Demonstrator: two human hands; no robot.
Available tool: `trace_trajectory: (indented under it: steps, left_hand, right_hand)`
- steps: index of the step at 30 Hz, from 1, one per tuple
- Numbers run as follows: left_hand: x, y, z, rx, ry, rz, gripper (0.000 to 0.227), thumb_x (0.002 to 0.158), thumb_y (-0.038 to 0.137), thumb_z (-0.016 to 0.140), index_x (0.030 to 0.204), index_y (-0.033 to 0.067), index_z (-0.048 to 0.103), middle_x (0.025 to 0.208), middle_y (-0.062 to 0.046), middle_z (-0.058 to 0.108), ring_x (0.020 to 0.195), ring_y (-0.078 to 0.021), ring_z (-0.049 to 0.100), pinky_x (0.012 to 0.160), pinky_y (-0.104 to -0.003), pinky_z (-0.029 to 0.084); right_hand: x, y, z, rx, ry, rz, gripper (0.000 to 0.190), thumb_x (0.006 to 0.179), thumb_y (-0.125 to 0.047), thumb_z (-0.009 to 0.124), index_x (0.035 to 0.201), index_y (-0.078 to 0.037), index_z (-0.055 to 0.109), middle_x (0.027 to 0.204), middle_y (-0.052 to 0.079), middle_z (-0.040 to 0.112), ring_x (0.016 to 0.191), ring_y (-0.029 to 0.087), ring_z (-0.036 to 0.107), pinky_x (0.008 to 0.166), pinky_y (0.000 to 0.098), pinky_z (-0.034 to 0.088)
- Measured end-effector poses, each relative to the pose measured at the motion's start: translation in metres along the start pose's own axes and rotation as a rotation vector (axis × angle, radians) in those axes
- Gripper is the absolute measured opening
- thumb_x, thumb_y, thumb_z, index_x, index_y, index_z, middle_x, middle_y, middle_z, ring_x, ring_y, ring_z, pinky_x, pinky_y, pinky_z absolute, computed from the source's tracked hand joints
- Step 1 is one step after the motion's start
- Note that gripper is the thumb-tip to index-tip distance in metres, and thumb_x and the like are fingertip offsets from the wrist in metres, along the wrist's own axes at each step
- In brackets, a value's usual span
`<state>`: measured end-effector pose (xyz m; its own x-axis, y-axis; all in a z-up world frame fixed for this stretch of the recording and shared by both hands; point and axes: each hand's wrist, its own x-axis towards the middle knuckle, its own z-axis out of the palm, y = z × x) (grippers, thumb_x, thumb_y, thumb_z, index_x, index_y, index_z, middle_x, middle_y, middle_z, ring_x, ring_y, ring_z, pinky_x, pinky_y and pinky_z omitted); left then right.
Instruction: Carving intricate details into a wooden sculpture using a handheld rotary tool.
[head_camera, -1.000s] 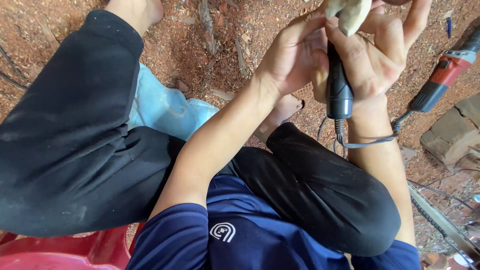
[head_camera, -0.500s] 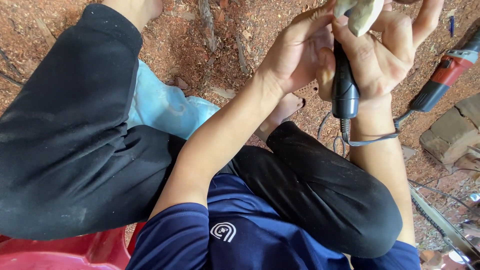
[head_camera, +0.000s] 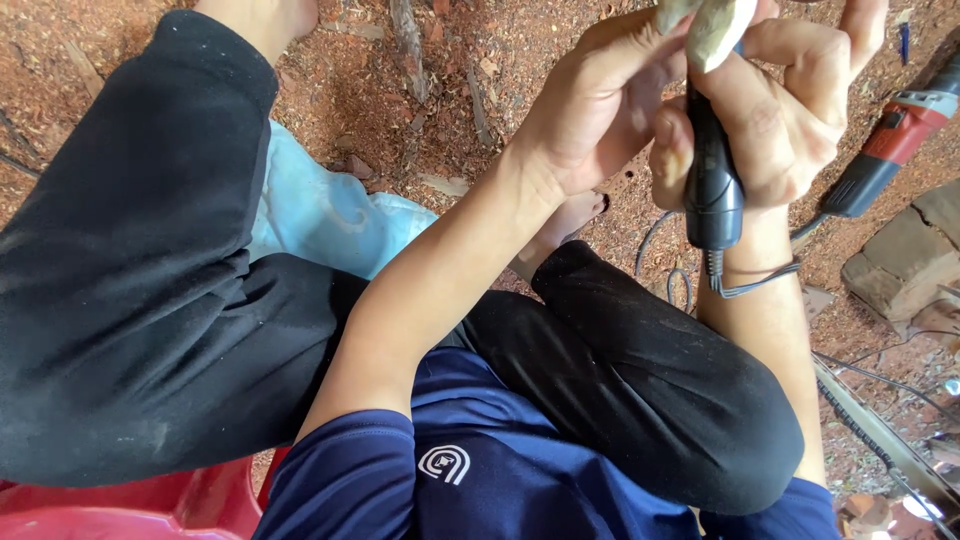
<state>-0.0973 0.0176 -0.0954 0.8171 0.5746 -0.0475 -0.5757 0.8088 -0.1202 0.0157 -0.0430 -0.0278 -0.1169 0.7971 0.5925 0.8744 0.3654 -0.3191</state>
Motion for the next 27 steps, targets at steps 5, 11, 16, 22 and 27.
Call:
trace_trajectory:
  steps: [5,11,16,22,27]
  left_hand:
    - [0.001,0.001,0.009,0.107,0.124,0.027,0.019,0.094,0.018,0.068,0.085,0.0022,0.062,0.079,-0.008,0.047,0.061,-0.0196,0.049,0.045,-0.032,0.043]
    - [0.0,-0.007,-0.021,-0.006,0.005,-0.014,0.028,0.105,0.022,0.069,0.116,-0.0037,0.067,0.106,-0.02,0.065,0.062,-0.0368,0.059,0.049,-0.043,0.049]
    - [-0.003,-0.003,-0.013,0.031,0.048,-0.028,0.028,0.102,0.025,0.069,0.11,-0.0014,0.066,0.098,-0.014,0.06,0.075,-0.0286,0.059,0.052,-0.039,0.048]
    - [-0.003,-0.003,-0.004,0.124,0.104,0.01,0.026,0.103,0.018,0.069,0.116,-0.0032,0.062,0.113,-0.018,0.062,0.085,-0.0358,0.059,0.069,-0.045,0.051]
    - [0.0,-0.005,0.008,0.117,0.076,0.126,0.023,0.109,0.01,0.075,0.126,-0.0057,0.075,0.129,-0.018,0.072,0.13,-0.027,0.059,0.113,-0.038,0.043]
  right_hand:
    - [0.017,-0.003,-0.001,0.065,-0.014,-0.055,0.044,0.111,-0.027,0.057,0.109,0.013,0.075,0.091,0.028,0.052,0.091,0.054,0.053,0.096,0.0638,0.039]
    - [0.005,0.003,0.004,0.007,-0.023,-0.083,0.045,0.109,-0.023,0.06,0.101,0.014,0.084,0.092,0.034,0.08,0.082,0.046,0.074,0.107,0.0613,0.033]
    - [-0.001,0.008,-0.001,0.043,-0.011,-0.032,0.049,0.108,-0.028,0.063,0.103,0.014,0.087,0.084,0.034,0.067,0.079,0.047,0.07,0.112,0.0666,0.029]
    - [0.014,0.002,-0.004,0.129,0.052,-0.045,0.036,0.108,-0.025,0.058,0.114,0.008,0.069,0.09,0.031,0.053,0.089,0.05,0.054,0.094,0.0634,0.04]
    - [0.018,-0.002,-0.004,0.193,0.096,-0.003,0.031,0.11,-0.024,0.056,0.123,0.003,0.062,0.095,0.028,0.049,0.109,0.058,0.054,0.098,0.0691,0.044]
